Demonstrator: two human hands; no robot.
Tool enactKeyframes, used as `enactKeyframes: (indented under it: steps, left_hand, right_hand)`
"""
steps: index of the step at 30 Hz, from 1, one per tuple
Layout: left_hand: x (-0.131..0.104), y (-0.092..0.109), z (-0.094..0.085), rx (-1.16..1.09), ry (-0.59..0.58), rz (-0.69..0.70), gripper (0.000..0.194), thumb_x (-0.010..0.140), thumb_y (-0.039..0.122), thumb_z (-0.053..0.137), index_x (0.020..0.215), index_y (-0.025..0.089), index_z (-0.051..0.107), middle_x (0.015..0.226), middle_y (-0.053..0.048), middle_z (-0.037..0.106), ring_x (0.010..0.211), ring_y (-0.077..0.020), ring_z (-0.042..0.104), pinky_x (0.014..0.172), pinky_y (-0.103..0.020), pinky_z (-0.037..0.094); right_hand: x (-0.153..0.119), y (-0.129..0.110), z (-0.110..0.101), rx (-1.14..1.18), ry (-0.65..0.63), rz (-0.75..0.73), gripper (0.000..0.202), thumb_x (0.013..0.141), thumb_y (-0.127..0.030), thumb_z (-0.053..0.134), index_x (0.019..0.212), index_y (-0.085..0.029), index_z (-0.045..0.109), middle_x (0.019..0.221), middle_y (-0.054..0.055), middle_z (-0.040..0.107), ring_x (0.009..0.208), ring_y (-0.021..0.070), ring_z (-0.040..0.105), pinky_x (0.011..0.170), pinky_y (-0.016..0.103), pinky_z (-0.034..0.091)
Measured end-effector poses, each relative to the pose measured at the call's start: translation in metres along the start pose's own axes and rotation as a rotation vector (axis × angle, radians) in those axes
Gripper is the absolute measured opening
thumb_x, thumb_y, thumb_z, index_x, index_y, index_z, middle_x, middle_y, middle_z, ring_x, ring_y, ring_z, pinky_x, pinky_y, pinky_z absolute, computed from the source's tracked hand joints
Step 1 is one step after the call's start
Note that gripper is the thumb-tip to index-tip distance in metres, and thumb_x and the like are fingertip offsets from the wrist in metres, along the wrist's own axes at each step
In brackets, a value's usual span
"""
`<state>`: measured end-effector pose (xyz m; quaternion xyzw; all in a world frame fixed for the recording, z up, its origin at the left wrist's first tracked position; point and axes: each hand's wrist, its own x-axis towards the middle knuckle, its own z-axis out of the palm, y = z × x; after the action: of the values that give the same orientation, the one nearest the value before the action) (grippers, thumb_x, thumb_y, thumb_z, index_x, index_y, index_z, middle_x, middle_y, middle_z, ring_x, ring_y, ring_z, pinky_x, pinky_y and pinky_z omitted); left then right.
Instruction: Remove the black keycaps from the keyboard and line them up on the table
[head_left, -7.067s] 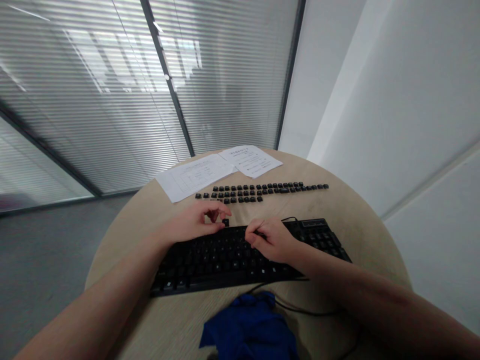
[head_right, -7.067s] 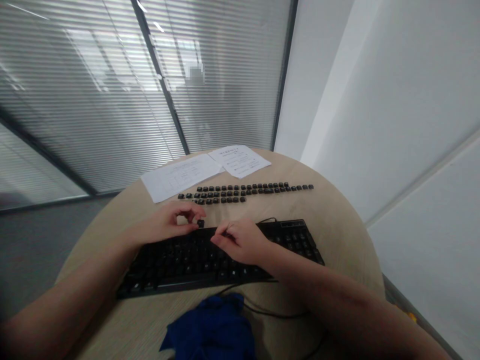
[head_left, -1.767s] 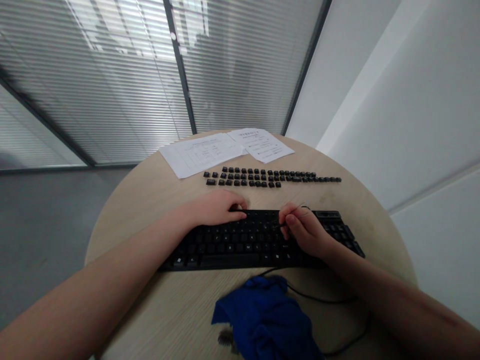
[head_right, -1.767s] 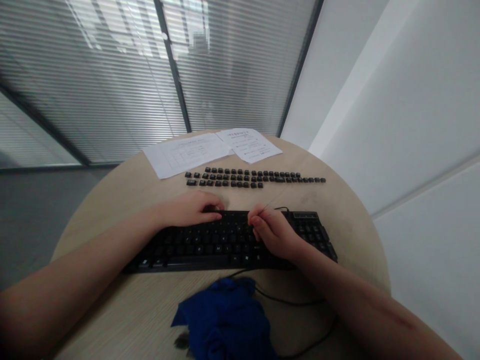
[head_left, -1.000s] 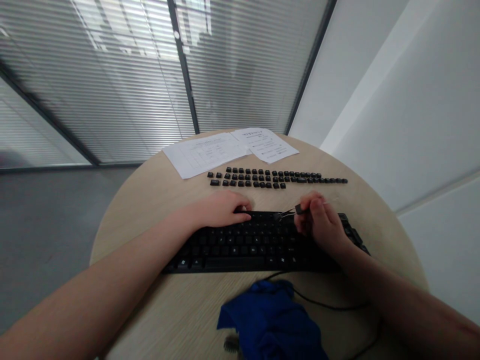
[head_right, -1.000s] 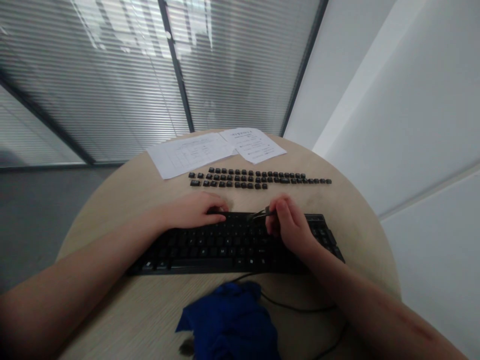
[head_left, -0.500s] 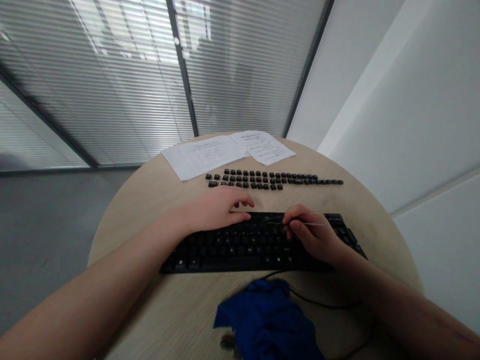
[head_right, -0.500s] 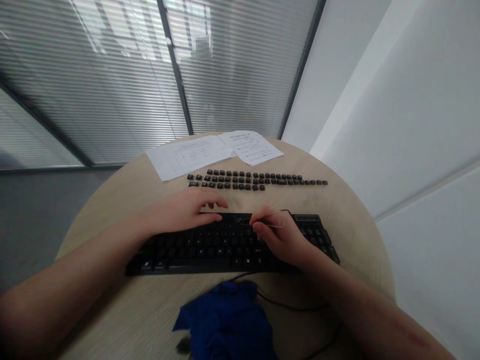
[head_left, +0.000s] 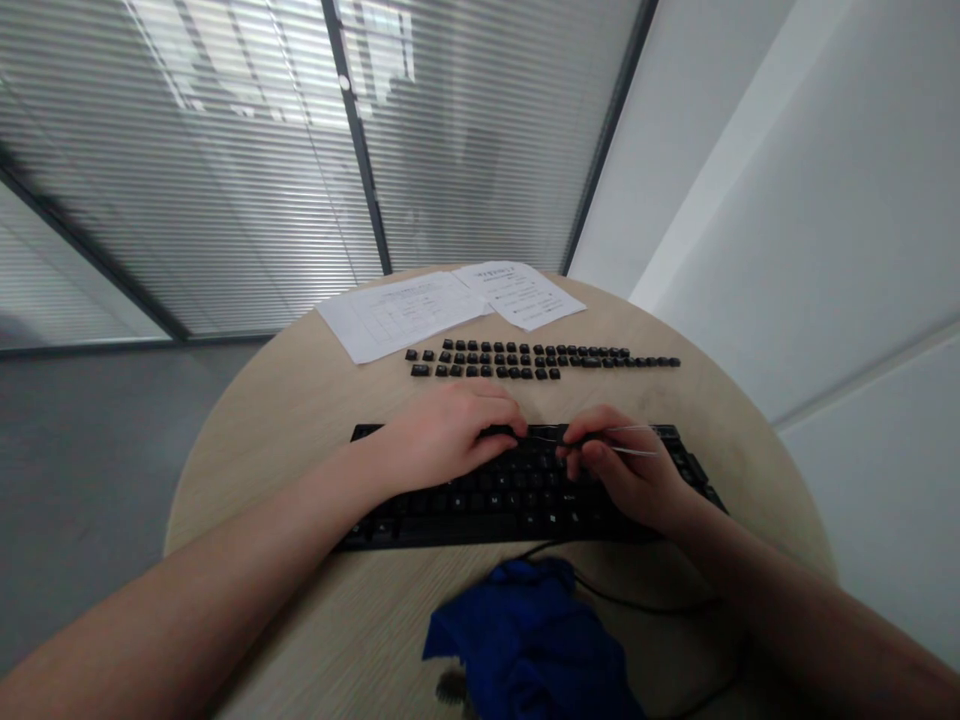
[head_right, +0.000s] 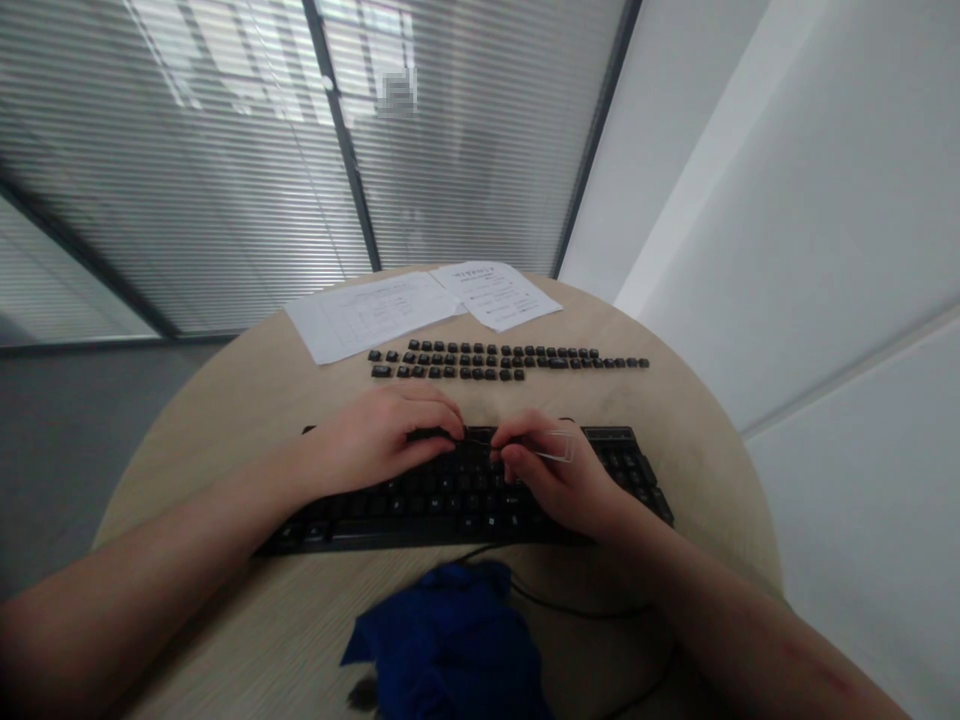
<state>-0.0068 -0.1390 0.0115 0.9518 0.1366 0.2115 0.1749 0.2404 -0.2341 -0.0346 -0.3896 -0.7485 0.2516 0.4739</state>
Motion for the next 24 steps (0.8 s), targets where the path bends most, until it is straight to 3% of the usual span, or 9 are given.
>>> enactKeyframes:
  steps: [11,19,24]
  left_hand:
    - [0.001,0.001,0.007,-0.012,-0.072,-0.062,0.011,0.09,0.014,0.063,0.094,0.021,0.07,0.092,-0.002,0.072,0.088,-0.0188,0.067,0.08,-0.031,0.051]
    - [0.003,-0.003,0.013,-0.157,-0.078,-0.158,0.01,0.085,0.018,0.065,0.091,0.021,0.071,0.083,0.001,0.072,0.074,-0.0156,0.064,0.07,-0.028,0.049]
    - [0.002,-0.006,0.015,-0.159,-0.004,-0.275,0.013,0.082,0.022,0.064,0.094,0.021,0.068,0.071,0.004,0.061,0.063,-0.013,0.056,0.06,-0.026,0.044]
  right_hand:
    - [0.007,-0.01,-0.004,-0.241,-0.088,-0.091,0.019,0.106,-0.035,0.055,0.096,-0.022,0.065,0.072,0.0,0.07,0.065,0.0147,0.069,0.063,0.024,0.05]
    - [0.011,-0.021,-0.003,-0.35,-0.143,-0.034,0.02,0.104,-0.027,0.052,0.093,-0.021,0.068,0.082,0.003,0.074,0.067,0.0153,0.069,0.066,0.026,0.048]
    - [0.015,-0.024,-0.009,-0.414,-0.129,0.003,0.023,0.103,-0.029,0.052,0.09,-0.02,0.069,0.084,0.004,0.075,0.075,0.0191,0.07,0.069,0.03,0.047]
